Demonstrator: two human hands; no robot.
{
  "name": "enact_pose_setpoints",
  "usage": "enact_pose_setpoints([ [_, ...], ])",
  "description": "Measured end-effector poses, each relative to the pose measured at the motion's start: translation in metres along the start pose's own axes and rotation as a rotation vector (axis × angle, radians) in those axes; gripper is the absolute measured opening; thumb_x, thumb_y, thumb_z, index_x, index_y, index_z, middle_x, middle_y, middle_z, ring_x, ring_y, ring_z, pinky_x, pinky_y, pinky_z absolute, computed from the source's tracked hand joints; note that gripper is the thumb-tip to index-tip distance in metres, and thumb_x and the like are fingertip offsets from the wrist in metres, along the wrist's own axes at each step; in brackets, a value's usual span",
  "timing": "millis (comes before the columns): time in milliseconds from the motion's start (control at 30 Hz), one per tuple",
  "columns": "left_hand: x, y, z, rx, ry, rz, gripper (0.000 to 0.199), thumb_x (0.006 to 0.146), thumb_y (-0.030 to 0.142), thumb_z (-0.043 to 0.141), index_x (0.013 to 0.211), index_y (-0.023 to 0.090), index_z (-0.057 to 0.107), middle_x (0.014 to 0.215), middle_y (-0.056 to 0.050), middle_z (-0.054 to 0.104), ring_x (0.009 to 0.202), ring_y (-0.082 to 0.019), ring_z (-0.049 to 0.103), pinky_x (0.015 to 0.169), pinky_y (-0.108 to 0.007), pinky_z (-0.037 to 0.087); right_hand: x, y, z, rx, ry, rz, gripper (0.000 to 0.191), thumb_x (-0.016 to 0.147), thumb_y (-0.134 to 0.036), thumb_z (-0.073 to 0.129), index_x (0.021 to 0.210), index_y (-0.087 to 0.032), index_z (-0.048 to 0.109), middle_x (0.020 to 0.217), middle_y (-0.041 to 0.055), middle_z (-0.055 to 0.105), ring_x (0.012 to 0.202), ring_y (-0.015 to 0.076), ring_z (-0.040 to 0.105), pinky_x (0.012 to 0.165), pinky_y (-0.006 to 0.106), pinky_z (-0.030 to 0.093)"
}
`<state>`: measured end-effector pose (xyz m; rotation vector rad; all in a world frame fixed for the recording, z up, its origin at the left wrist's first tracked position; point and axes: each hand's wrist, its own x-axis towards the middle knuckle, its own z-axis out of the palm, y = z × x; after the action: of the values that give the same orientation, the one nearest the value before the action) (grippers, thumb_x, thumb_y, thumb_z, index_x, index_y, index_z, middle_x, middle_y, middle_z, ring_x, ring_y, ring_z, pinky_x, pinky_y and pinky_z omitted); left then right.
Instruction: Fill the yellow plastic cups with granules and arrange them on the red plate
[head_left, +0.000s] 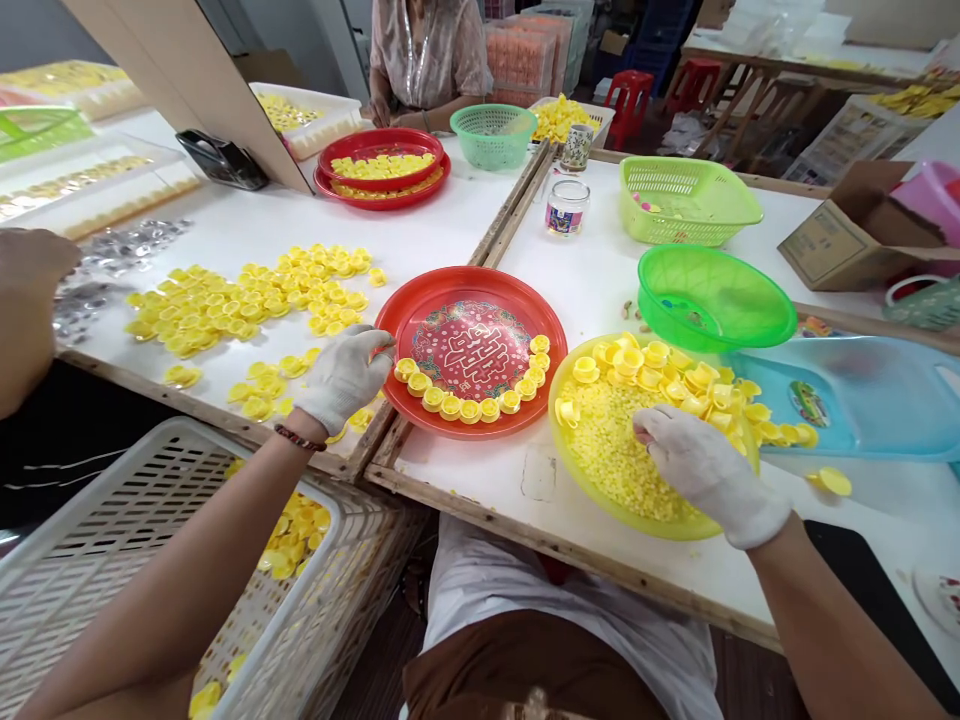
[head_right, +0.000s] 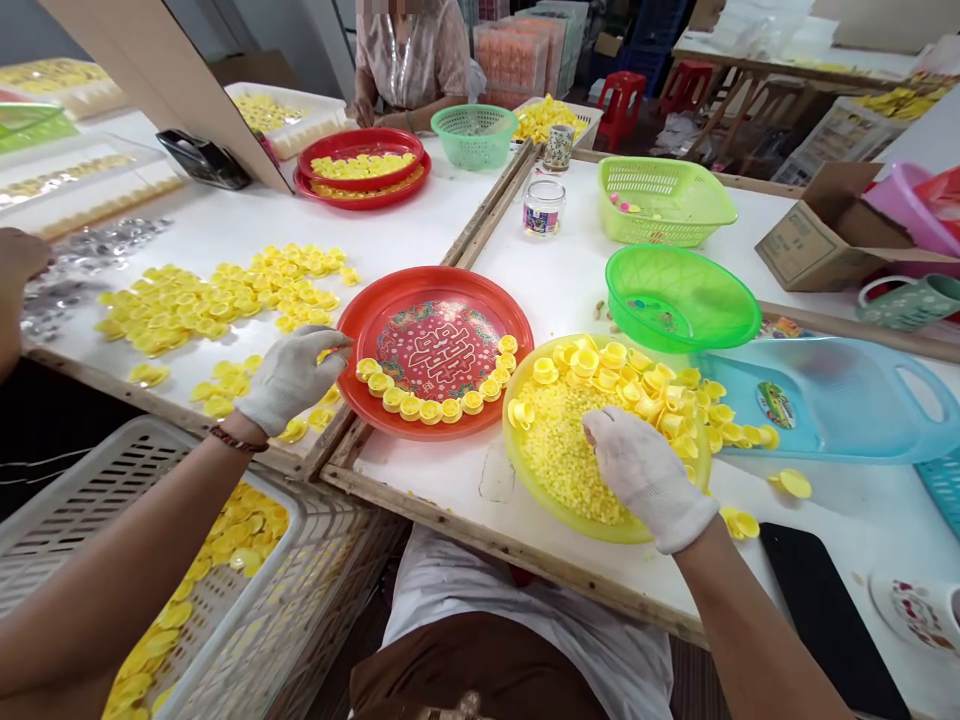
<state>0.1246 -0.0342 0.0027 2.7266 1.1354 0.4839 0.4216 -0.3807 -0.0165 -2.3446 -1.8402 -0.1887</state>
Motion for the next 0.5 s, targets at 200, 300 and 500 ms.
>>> enact_pose_setpoints([
  [200, -0.042, -0.013, 0.019, -0.108, 0.226, -0.240, 0.034, 0.087, 0.040, 0.052, 0.106, 0.016, 0.068, 0.101, -0.011, 0.070, 0.088, -0.025, 0.064, 0.089, -0.037, 0.049, 0.063, -0.055, -0.027, 0.449, 0.042, -0.081, 0.013, 0.092, -0.013, 0.051, 0.085, -0.020, 0.059, 0.083, 0.0037, 0.065, 0.079, 0.0171, 0.060, 0.077, 0.031, 0.045],
  [300, -0.051, -0.020, 0.026, -0.180, 0.217, -0.296, 0.037, 0.087, 0.040, 0.051, 0.110, 0.015, 0.066, 0.096, -0.010, 0.070, 0.087, -0.024, 0.064, 0.088, -0.037, 0.050, 0.117, -0.112, -0.015, 0.739, 0.022, -0.182, 0.014, 0.088, -0.010, 0.053, 0.081, -0.019, 0.060, 0.083, 0.0026, 0.067, 0.078, 0.0154, 0.060, 0.076, 0.028, 0.046],
  [500, -0.016, -0.033, 0.025, -0.191, 0.206, -0.356, 0.039, 0.087, 0.039, 0.049, 0.111, 0.015, 0.068, 0.111, -0.013, 0.070, 0.096, -0.025, 0.065, 0.091, -0.036, 0.049, 0.207, -0.200, 0.043, 0.884, -0.072, -0.185, 0.018, 0.083, -0.006, 0.054, 0.072, -0.020, 0.055, 0.075, 0.0003, 0.063, 0.074, 0.0144, 0.057, 0.075, 0.027, 0.043],
])
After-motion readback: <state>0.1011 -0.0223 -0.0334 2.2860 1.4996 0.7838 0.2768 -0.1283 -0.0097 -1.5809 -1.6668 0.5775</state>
